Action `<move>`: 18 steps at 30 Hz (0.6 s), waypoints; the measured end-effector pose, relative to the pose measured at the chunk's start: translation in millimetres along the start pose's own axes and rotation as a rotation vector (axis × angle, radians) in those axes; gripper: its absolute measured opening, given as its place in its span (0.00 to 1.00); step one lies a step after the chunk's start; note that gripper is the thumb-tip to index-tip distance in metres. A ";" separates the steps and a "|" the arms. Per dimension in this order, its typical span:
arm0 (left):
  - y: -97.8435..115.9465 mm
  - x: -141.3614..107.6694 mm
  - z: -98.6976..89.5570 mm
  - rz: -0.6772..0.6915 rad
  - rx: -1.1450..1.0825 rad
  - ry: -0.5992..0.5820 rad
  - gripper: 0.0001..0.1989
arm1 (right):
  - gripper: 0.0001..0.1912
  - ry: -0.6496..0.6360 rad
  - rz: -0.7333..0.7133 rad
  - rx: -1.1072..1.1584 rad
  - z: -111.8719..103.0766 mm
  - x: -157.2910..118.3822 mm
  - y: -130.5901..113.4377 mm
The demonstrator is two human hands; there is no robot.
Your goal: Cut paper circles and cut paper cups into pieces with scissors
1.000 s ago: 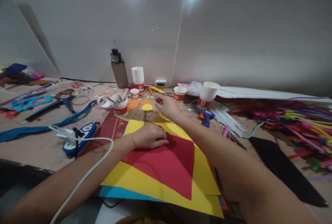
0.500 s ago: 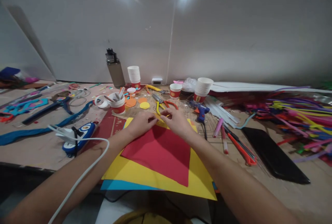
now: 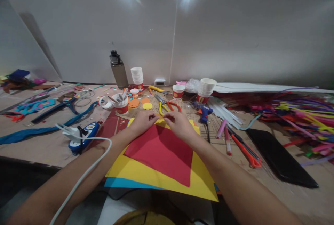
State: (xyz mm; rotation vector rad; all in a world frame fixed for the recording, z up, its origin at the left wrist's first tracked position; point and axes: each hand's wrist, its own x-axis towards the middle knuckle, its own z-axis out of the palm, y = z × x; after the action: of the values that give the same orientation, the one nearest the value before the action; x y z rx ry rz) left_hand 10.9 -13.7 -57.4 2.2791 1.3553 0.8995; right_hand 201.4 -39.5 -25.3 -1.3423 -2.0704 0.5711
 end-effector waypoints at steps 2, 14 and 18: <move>0.1 -0.3 1.0 -0.006 -0.004 0.038 0.10 | 0.10 0.076 -0.024 -0.022 -5.1 -1.3 -2.2; -1.6 -1.5 6.4 0.026 0.067 0.028 0.13 | 0.18 0.135 -0.170 -0.186 -5.8 -8.1 -4.7; -2.1 -2.6 6.2 0.046 0.099 -0.038 0.14 | 0.16 0.108 -0.192 -0.132 -2.1 -10.3 -3.5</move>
State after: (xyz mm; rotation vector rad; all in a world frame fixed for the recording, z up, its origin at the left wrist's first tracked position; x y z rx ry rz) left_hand 12.8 -14.8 -64.1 2.3983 1.3646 0.8153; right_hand 203.7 -50.3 -24.1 -1.1999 -2.1480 0.2773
